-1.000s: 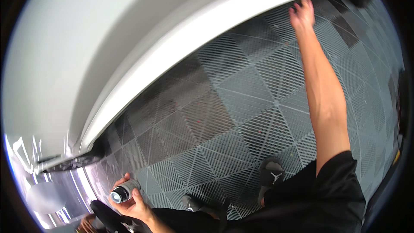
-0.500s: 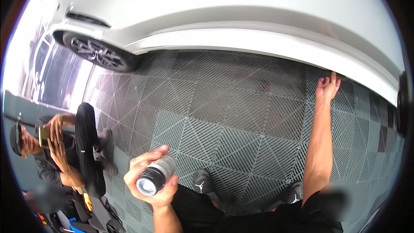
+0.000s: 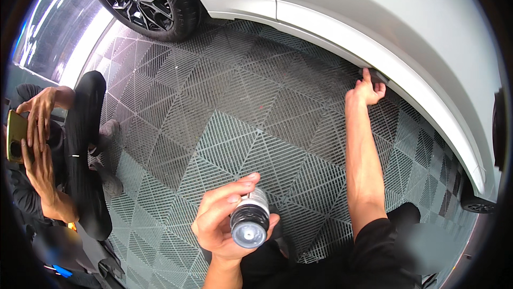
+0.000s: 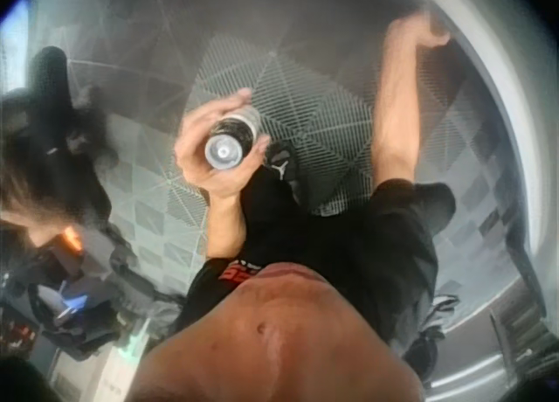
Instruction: The person applies a liquid coating to the exterior of a white car using a small applicator pad. They systematically rub the pad over the front bumper, hood, side fender, and door panels, occasionally dispensing more liquid from a small bottle onto the pad to continue the process.
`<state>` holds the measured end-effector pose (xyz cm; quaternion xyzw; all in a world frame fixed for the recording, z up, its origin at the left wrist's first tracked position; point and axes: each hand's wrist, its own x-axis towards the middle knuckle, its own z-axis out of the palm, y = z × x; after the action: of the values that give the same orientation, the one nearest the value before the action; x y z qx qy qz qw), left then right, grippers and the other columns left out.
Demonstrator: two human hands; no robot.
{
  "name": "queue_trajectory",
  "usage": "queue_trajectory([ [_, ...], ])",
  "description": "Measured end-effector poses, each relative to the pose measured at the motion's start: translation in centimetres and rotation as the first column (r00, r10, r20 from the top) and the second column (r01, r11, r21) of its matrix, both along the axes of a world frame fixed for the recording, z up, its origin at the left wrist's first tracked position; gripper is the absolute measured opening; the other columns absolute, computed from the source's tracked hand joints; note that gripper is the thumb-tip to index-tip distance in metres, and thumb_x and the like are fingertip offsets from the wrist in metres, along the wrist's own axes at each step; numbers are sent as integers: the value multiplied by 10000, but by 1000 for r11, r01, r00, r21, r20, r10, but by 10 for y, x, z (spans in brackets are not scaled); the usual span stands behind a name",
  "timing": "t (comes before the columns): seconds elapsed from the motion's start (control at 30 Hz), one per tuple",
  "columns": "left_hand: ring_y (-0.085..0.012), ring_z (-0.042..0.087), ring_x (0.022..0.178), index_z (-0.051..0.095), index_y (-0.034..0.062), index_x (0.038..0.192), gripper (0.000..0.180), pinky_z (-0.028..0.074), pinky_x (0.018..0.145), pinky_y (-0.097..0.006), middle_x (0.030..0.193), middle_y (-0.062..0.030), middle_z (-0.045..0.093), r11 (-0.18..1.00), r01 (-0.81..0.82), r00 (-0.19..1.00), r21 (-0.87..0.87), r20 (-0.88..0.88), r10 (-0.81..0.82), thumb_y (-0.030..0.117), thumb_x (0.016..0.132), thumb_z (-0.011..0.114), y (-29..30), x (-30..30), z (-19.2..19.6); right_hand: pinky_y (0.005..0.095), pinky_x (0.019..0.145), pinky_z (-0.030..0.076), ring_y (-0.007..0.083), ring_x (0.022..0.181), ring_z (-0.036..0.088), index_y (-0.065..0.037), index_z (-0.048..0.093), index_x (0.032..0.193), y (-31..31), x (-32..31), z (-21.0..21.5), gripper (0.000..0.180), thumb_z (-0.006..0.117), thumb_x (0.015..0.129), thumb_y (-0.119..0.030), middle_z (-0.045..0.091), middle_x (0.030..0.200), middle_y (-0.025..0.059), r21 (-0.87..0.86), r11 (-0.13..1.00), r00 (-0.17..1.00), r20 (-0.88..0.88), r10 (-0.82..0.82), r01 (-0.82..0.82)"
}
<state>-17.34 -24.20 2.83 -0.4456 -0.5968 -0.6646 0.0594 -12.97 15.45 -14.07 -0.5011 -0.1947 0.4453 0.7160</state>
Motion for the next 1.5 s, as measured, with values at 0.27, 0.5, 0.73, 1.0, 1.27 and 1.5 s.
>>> queue_trajectory([
  [0.27,-363,669,897,406,21,1147,656,588,796,-483,992,-222,588,997,66,995,-46,78,-62,132,680,854,-7,-23,-9,283,790,606,189,996,480,-30,380,1078,-26,-133,9,577,686,655,216,402,1142,91,143,988,997,-57,-44,52],
  [0.5,-340,677,895,436,17,1134,651,591,810,-468,996,-217,607,998,49,992,-35,117,-45,80,648,864,-11,-29,-13,468,865,593,255,1075,419,-2,384,1061,-59,-219,33,219,481,926,-145,290,1163,89,142,987,909,-399,123,-71],
  [0.73,-347,682,917,480,-4,1142,643,586,809,-454,984,-215,633,1000,22,990,18,137,-25,37,628,864,-8,-27,-15,474,892,474,295,1020,466,-16,412,1055,-62,-266,10,532,805,706,-105,412,1114,143,104,994,896,435,-86,44],
  [1.0,-351,665,997,554,-31,1155,565,577,857,-415,1089,-219,632,999,48,991,20,121,-50,25,659,819,4,-6,-6,391,861,462,263,924,540,11,402,1114,-53,-229,-18,715,886,618,-166,504,1050,140,54,956,841,491,227,-289],
  [1.27,-290,668,978,577,-9,1150,533,575,805,-344,1110,-167,647,999,-17,992,27,126,13,23,667,800,19,24,3,347,744,387,139,877,467,-147,535,1104,-149,-94,-27,475,718,756,-413,524,1010,4,-257,502,515,19,857,-826],
  [1.5,-228,657,933,598,-12,1111,475,552,772,-330,1046,-138,647,999,-8,997,-49,72,11,80,697,813,44,45,14,428,767,493,224,925,589,-113,540,1136,-151,48,-30,462,525,862,-484,592,1044,73,17,144,112,-546,830,-989],
])
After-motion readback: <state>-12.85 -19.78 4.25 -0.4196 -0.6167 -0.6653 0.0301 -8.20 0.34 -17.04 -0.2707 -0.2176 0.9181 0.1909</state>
